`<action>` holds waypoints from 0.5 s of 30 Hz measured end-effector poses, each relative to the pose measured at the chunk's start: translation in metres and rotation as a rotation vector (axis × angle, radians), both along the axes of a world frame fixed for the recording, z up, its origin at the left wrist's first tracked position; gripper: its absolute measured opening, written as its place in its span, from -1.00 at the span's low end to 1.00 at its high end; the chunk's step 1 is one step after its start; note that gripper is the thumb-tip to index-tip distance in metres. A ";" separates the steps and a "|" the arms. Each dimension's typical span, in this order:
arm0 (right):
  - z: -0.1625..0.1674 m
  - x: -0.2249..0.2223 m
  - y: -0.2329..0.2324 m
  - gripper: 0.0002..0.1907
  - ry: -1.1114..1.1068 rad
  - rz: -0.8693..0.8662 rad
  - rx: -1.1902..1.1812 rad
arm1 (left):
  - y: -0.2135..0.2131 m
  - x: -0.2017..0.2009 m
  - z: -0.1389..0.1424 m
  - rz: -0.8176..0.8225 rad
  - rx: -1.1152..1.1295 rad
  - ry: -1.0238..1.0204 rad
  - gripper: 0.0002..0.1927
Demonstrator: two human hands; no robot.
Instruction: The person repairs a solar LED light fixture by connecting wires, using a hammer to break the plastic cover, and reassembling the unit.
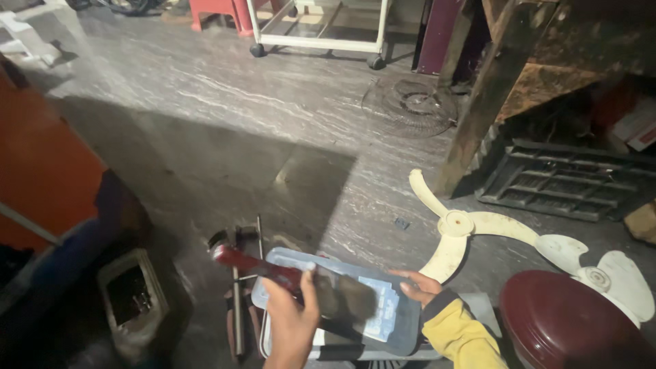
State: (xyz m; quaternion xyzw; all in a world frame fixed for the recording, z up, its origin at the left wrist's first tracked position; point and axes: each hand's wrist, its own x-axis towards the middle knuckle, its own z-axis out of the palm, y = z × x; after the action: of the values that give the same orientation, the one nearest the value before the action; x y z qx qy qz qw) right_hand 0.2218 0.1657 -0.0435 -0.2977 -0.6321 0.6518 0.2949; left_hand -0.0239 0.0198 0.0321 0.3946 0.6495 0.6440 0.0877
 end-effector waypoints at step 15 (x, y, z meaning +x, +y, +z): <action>-0.001 -0.001 -0.001 -0.44 0.094 0.032 -0.242 | -0.032 0.054 -0.028 -0.228 -0.008 0.041 -0.66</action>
State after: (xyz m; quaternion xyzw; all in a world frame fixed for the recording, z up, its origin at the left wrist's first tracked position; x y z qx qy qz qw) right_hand 0.2209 0.1648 -0.0447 -0.2901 -0.5390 0.7411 0.2759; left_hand 0.0300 -0.0121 0.0042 0.4788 0.6046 0.6190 0.1487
